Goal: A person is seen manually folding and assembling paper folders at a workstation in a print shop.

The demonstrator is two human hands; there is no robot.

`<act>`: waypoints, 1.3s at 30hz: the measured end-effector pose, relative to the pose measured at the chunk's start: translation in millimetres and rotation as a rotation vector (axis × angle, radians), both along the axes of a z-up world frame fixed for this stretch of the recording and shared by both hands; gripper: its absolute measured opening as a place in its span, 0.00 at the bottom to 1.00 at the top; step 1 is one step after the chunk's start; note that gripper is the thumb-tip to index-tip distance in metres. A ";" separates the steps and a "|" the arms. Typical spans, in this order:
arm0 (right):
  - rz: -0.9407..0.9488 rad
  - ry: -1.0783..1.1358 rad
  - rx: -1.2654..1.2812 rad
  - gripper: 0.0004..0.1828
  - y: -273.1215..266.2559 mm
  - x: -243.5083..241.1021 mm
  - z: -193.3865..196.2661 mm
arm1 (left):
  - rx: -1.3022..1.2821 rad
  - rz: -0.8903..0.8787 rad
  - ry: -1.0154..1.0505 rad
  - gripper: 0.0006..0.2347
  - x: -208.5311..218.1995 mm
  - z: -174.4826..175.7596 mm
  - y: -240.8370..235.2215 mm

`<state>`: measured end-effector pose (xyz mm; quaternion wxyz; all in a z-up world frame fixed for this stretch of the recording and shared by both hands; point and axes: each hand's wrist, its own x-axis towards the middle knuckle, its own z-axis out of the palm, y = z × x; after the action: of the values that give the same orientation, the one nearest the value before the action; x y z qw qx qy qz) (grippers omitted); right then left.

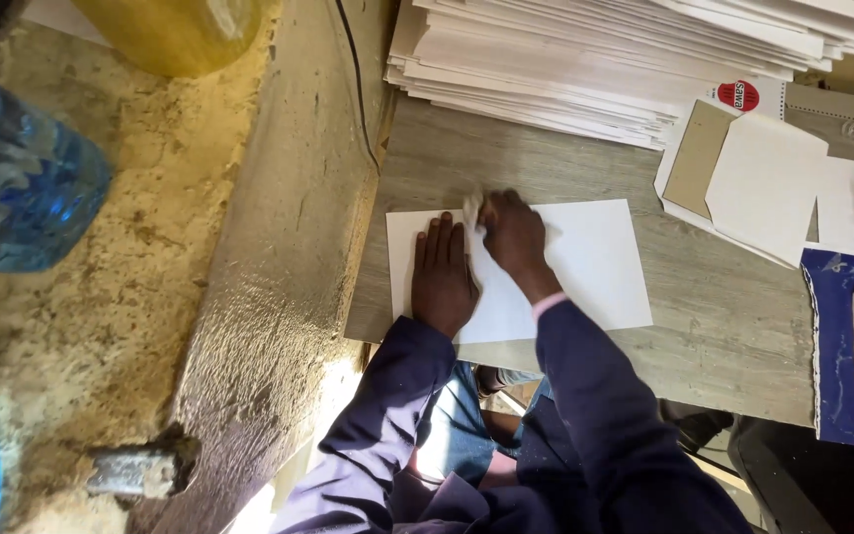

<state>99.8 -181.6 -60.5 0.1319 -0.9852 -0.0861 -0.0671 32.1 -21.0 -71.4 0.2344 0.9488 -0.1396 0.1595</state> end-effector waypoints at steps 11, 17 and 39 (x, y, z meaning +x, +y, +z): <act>0.005 -0.068 0.040 0.05 2.1 -181.6 -9.9 | -0.028 0.015 -0.012 0.20 2.2 10.8 -1.2; -0.382 -0.076 0.118 0.03 -187.2 -40.4 -65.4 | 0.063 -0.042 0.044 0.22 0.0 5.5 3.8; -0.121 0.161 0.139 0.16 -203.7 62.2 -74.1 | 0.068 -0.298 0.114 0.25 -49.9 17.0 -74.7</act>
<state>162.0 -385.3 -134.6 0.2019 -0.9793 -0.0107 -0.0016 -17.7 -95.6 -54.4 0.2305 0.9325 -0.2707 0.0642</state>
